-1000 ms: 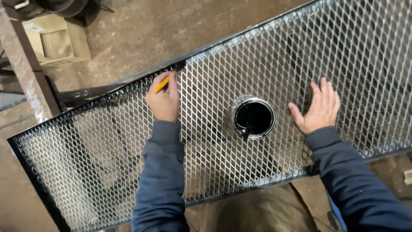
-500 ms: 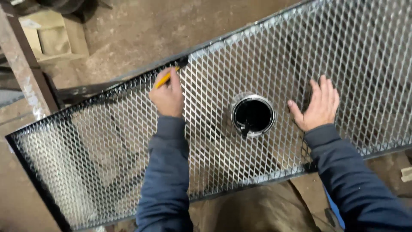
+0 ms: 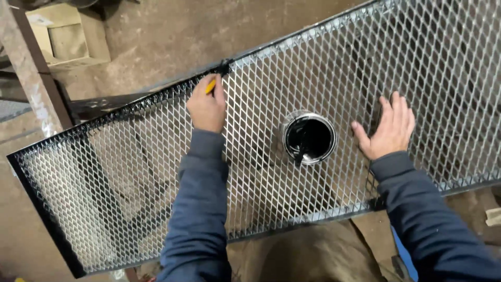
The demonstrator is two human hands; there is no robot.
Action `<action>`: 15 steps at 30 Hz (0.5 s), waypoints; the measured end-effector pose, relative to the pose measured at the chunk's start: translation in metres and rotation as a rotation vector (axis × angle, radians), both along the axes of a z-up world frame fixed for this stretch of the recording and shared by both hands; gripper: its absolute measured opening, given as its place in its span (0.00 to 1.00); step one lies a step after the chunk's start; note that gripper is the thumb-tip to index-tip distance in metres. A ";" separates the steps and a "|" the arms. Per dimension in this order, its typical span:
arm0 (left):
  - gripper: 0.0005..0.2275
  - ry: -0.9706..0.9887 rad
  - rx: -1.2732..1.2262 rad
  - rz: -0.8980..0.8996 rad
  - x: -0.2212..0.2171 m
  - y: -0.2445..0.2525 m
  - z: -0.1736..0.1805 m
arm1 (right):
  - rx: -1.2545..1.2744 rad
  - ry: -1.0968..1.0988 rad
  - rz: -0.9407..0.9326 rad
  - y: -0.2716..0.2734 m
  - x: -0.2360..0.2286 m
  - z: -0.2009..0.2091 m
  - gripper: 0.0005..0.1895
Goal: Painting the edge of a metal mesh grate with black paint using a small brush.
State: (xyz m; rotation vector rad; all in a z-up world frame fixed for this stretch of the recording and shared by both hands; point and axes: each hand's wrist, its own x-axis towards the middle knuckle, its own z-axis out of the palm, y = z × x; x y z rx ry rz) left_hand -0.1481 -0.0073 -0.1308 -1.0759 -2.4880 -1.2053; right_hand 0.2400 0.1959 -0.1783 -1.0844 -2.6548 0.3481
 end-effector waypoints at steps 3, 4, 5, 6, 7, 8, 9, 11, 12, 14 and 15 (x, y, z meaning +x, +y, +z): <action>0.05 0.002 0.042 -0.032 0.004 0.006 0.016 | 0.005 -0.006 -0.013 0.006 -0.001 -0.001 0.44; 0.05 0.000 0.034 -0.028 0.002 0.002 0.010 | -0.003 -0.009 -0.009 0.002 0.002 -0.003 0.44; 0.05 -0.007 0.017 -0.016 0.001 -0.003 0.004 | -0.001 -0.015 -0.002 -0.002 0.004 -0.005 0.44; 0.06 -0.007 0.013 -0.002 -0.004 -0.003 -0.001 | 0.014 -0.014 0.008 0.002 0.003 -0.006 0.45; 0.06 -0.002 0.018 0.004 -0.006 -0.006 0.001 | 0.019 -0.010 0.014 0.004 0.000 -0.005 0.45; 0.06 0.040 -0.052 0.033 -0.009 -0.005 0.002 | 0.026 -0.004 0.009 0.007 -0.002 -0.003 0.44; 0.06 0.082 -0.120 0.063 -0.012 -0.002 0.002 | 0.033 0.003 0.004 0.010 -0.004 -0.002 0.44; 0.06 0.104 -0.190 0.059 -0.003 -0.010 0.002 | 0.011 -0.010 0.005 0.001 0.003 -0.003 0.44; 0.07 0.140 -0.233 0.057 -0.002 -0.007 0.002 | 0.014 -0.007 0.006 0.002 0.002 -0.004 0.44; 0.07 0.101 -0.178 0.011 0.005 0.009 0.002 | 0.025 -0.010 0.004 0.002 0.002 -0.006 0.44; 0.07 0.059 -0.125 -0.034 0.011 0.015 0.001 | 0.033 -0.015 0.004 0.001 0.004 -0.006 0.45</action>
